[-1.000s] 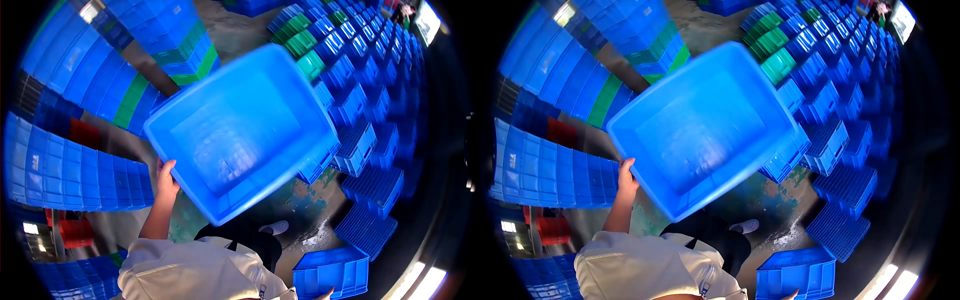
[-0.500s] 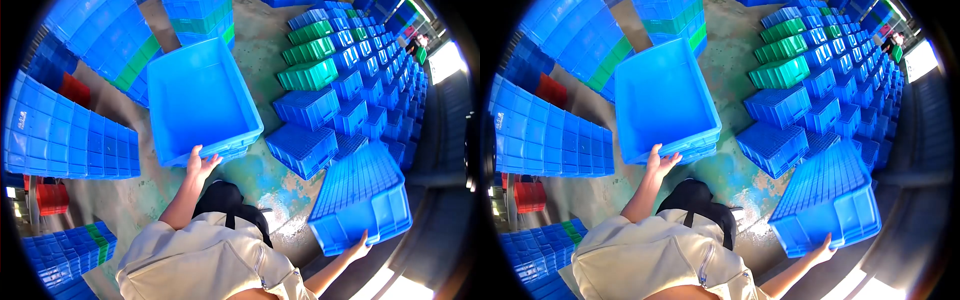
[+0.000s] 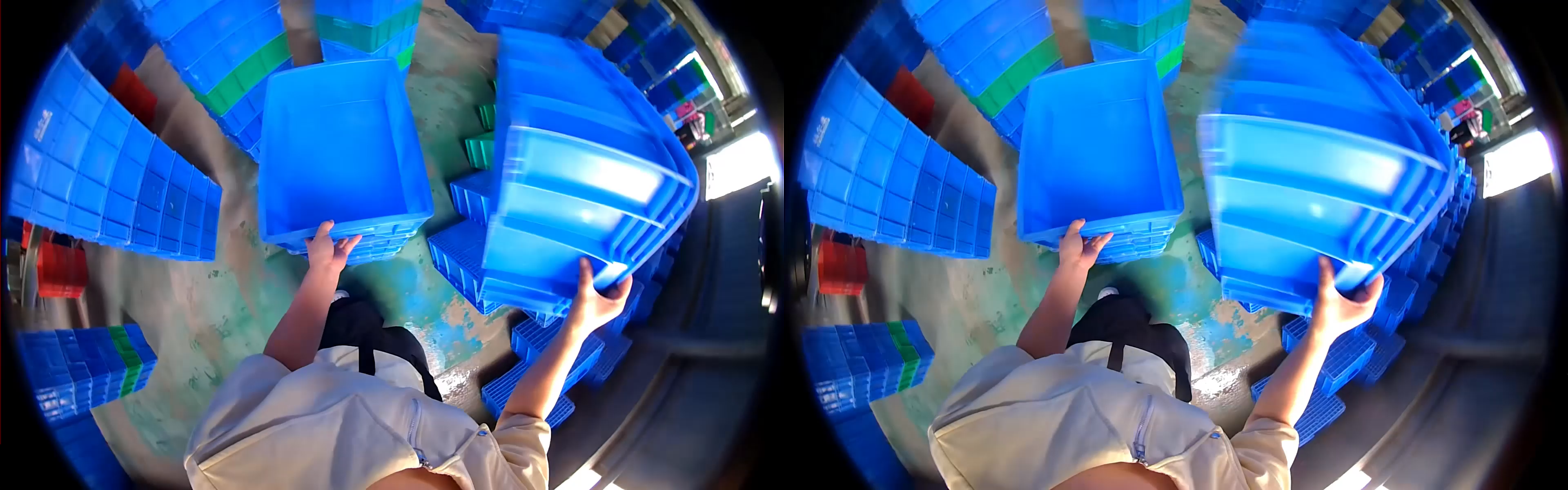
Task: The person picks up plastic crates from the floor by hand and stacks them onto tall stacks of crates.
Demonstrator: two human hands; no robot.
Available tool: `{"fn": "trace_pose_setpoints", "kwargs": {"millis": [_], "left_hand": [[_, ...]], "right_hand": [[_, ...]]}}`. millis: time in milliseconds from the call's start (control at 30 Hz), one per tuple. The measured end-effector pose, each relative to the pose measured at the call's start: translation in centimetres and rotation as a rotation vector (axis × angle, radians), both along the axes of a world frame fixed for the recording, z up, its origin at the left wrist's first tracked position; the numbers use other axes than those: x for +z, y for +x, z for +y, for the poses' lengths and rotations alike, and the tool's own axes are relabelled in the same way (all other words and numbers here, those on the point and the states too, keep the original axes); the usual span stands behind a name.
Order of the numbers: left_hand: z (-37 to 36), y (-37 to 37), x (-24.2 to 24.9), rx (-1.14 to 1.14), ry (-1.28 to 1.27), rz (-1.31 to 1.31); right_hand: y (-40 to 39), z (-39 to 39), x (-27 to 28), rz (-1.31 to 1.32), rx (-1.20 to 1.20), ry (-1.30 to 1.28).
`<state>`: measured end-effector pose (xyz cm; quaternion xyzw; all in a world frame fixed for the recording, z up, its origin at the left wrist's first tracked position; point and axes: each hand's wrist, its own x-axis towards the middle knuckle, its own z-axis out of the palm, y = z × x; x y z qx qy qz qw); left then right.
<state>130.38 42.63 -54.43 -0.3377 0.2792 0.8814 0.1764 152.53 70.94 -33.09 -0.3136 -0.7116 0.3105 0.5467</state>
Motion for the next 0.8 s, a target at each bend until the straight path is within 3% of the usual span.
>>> {"fn": "trace_pose_setpoints", "kwargs": {"millis": [100,167,233,300,367,433,500,633,800], "left_hand": [[-0.1,1.5,1.3,-0.022,-0.065,0.02],[-1.3,3.1,0.7,-0.148,-0.025,0.26],[-2.6,4.2,-0.7,-0.138,0.022,0.306],[-3.6,4.6,-4.8,-0.125,0.337,0.511],[-2.9,4.6,-3.4,-0.141,0.18,0.361],[-2.8,4.6,-3.6,-0.134,0.27,0.47],[-3.0,4.3,-0.9,-0.173,0.235,0.337],[-3.8,3.1,-2.1,-0.296,0.244,0.31],[-4.8,2.6,-2.9,-0.277,0.309,0.17]], "right_hand": [[-5.4,-3.0,2.4,-0.087,0.267,0.199],[-8.3,-5.6,4.0,-0.424,0.356,0.569],[-12.2,-8.9,3.6,-0.432,0.592,0.875],[-15.4,-12.5,0.9,-0.517,0.821,0.901],[-17.2,-16.4,-2.9,-0.608,0.774,1.021],[-18.9,-17.6,-3.2,-0.602,0.822,1.009],[-20.4,-18.5,-3.2,-0.612,0.859,0.986],[-22.7,-19.2,-3.0,-0.698,0.819,1.028],[-23.4,-17.8,-4.9,-0.813,0.779,1.015]]}}
